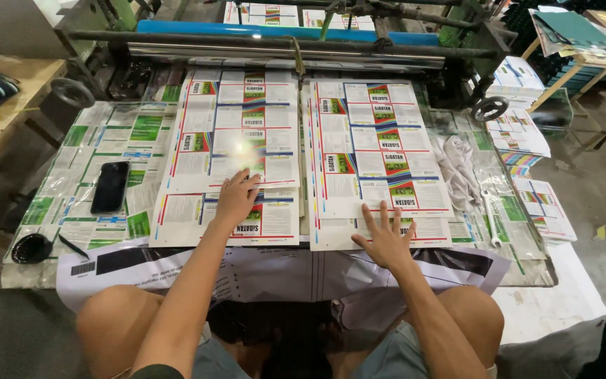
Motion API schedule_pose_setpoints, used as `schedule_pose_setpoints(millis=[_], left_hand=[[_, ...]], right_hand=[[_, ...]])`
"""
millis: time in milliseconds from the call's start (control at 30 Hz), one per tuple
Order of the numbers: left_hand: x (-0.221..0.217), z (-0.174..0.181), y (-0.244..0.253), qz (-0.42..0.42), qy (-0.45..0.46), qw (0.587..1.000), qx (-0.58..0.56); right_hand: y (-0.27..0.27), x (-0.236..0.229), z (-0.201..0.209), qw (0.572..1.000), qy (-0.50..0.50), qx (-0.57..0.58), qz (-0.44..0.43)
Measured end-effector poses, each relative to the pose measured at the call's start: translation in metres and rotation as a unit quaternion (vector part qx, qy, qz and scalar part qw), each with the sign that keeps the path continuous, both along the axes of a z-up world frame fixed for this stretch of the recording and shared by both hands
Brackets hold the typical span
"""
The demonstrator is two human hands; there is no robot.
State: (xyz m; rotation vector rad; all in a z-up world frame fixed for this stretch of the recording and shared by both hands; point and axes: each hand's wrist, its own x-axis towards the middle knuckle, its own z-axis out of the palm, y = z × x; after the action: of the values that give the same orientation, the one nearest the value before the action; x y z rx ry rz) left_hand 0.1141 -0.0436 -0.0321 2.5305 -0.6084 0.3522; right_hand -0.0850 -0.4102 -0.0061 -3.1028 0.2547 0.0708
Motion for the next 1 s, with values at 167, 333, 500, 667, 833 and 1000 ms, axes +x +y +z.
schedule_pose_setpoints(millis=[167, 333, 500, 667, 833, 1000], left_hand=[[0.018, 0.002, -0.009, 0.004, 0.000, 1.000, 0.008], [0.031, 0.004, -0.015, 0.012, 0.005, 1.000, 0.011], [0.050, 0.001, -0.020, 0.012, 0.006, 1.000, 0.019], [0.063, -0.002, -0.028, 0.033, -0.023, 0.998, 0.037], [0.049, 0.010, -0.032, 0.082, -0.075, 0.993, 0.039], [0.049, 0.005, -0.028, 0.107, -0.064, 0.992, 0.008]], right_hand=[[0.000, 0.004, 0.005, 1.000, 0.004, -0.005, 0.002], [0.000, 0.007, 0.007, 1.000, 0.014, -0.012, 0.004], [-0.001, 0.010, 0.010, 0.999, 0.037, 0.003, 0.003], [0.000, 0.010, 0.013, 0.999, 0.038, 0.007, 0.002], [0.001, 0.010, 0.013, 0.999, 0.032, 0.011, 0.007], [0.001, 0.018, -0.002, 1.000, -0.023, 0.000, 0.013]])
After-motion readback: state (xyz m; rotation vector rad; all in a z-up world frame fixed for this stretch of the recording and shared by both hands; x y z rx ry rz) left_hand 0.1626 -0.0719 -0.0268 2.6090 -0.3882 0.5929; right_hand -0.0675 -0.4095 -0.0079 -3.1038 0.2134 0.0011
